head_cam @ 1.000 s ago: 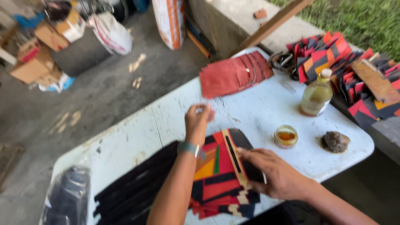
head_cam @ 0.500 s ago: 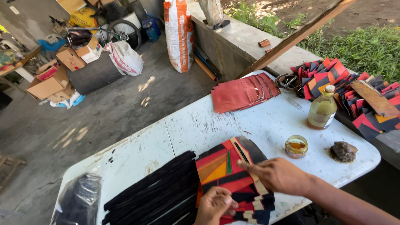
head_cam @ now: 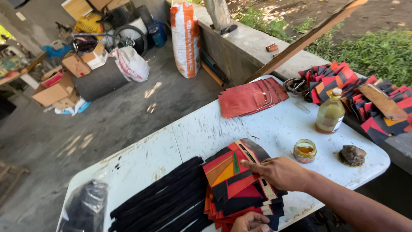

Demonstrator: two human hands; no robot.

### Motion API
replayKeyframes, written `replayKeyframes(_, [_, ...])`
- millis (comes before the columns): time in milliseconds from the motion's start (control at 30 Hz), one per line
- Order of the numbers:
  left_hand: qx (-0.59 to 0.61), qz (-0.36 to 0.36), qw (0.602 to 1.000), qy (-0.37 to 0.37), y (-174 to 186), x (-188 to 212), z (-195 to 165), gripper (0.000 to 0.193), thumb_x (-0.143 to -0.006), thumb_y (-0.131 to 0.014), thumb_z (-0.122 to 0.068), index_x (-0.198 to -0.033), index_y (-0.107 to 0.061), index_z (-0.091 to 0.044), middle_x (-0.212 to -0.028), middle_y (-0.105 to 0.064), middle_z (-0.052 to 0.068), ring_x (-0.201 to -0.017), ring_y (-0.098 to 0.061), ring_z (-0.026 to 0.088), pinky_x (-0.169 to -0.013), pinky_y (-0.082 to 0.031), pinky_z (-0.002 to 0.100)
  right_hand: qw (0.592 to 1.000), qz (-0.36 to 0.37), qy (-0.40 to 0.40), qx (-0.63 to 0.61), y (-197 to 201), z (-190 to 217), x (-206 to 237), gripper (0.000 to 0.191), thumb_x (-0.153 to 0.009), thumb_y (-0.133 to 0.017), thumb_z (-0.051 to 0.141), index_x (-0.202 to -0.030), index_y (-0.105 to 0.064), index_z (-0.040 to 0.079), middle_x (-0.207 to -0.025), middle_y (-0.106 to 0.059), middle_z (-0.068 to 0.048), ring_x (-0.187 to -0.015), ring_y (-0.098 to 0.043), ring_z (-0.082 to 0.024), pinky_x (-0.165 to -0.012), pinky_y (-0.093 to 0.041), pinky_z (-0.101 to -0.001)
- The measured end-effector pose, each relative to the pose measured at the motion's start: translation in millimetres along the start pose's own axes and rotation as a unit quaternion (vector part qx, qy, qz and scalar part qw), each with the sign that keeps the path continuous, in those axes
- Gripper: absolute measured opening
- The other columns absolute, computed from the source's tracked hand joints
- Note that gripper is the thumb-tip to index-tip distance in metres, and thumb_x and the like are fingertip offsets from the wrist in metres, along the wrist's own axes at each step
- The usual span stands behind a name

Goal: The person applies a viscous substance from a small jar to the edges of red fabric pieces using their finger. They handle multiple fabric pieces, pick them up, apply the substance, and place them back on the table. The person also moves a bottle and a rock on the table during the process.

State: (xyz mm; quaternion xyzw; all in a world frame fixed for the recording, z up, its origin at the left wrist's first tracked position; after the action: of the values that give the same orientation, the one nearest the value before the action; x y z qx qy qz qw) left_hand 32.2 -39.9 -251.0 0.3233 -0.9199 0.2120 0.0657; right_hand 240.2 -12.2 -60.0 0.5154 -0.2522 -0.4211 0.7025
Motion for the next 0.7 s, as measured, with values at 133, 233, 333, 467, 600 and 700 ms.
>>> replayKeyframes(133, [0.001,0.036,0.999,-0.01,-3,-15,-1,0.043,-0.095,-0.082,-0.013,-0.13,-0.061,0.004,-0.109,-0.076,0.014,-0.106,-0.076,0.019,-0.101,-0.058,0.034,0.981,-0.176,0.062,0.056,20,4,7,0.078,-0.081,-0.065,0.009,-0.154,-0.037,0.008,-0.098,-0.075,-0.013,-0.085,-0.071,-0.033,-0.07,-0.057,-0.0432])
replayKeyframes(233, [0.062,-0.052,0.996,0.025,-1,-9,12,0.054,-0.088,-0.085,-0.016,-0.131,-0.058,0.001,-0.107,-0.076,0.017,-0.101,-0.076,0.021,-0.097,-0.06,0.037,0.95,-0.303,0.057,0.05,45,19,11,0.065,-0.086,-0.067,0.01,-0.147,-0.045,0.011,-0.092,-0.074,-0.01,-0.077,-0.072,-0.03,-0.067,-0.058,-0.0397])
replayKeyframes(333, [0.102,-0.023,0.994,0.016,0,-3,19,0.069,-0.082,-0.088,-0.021,-0.138,-0.052,-0.004,-0.112,-0.071,0.02,-0.099,-0.073,0.025,-0.094,-0.06,0.039,0.932,-0.361,0.033,-0.015,78,31,28,0.059,-0.092,-0.067,0.009,-0.148,-0.047,0.012,-0.093,-0.074,-0.008,-0.079,-0.074,-0.025,-0.07,-0.06,-0.036])
replayKeyframes(467, [0.088,0.053,0.987,-0.12,-17,1,1,0.088,-0.084,-0.089,-0.022,-0.153,-0.035,-0.019,-0.128,-0.063,0.022,-0.118,-0.067,0.023,-0.103,-0.055,0.036,0.908,-0.345,-0.086,-0.222,103,39,47,0.065,-0.088,-0.064,0.006,-0.15,-0.043,0.012,-0.098,-0.079,-0.004,-0.082,-0.079,-0.015,-0.074,-0.061,-0.0355])
replayKeyframes(600, [0.174,-0.063,0.966,-0.182,-49,13,-20,0.079,-0.082,-0.081,-0.015,-0.15,-0.04,-0.018,-0.134,-0.062,0.021,-0.112,-0.068,0.027,-0.081,-0.058,0.039,0.903,-0.224,-0.15,-0.333,100,38,52,0.075,-0.087,-0.069,0.009,-0.156,-0.041,0.019,-0.094,-0.081,-0.005,-0.082,-0.074,-0.014,-0.071,-0.062,-0.0358])
replayKeyframes(700, [0.256,-0.188,0.932,-0.174,-53,23,-33,0.069,-0.077,-0.074,-0.009,-0.142,-0.052,-0.014,-0.134,-0.063,0.019,-0.098,-0.073,0.032,-0.055,-0.064,0.043,0.912,-0.24,-0.132,-0.305,98,20,67,0.066,-0.085,-0.074,0.014,-0.146,-0.05,0.016,-0.106,-0.076,-0.008,-0.093,-0.07,-0.017,-0.08,-0.058,-0.0337])
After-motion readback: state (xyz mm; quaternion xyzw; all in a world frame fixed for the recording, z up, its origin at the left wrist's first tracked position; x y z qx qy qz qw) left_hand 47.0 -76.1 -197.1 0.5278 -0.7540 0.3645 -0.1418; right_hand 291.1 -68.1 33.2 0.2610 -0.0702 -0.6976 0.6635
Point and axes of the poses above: each hand's wrist, its own x-axis away from the middle knuckle, its own y-axis out of the back of the hand, z = x × y, the point moved 2 cm from there along -x, towards the middle knuckle
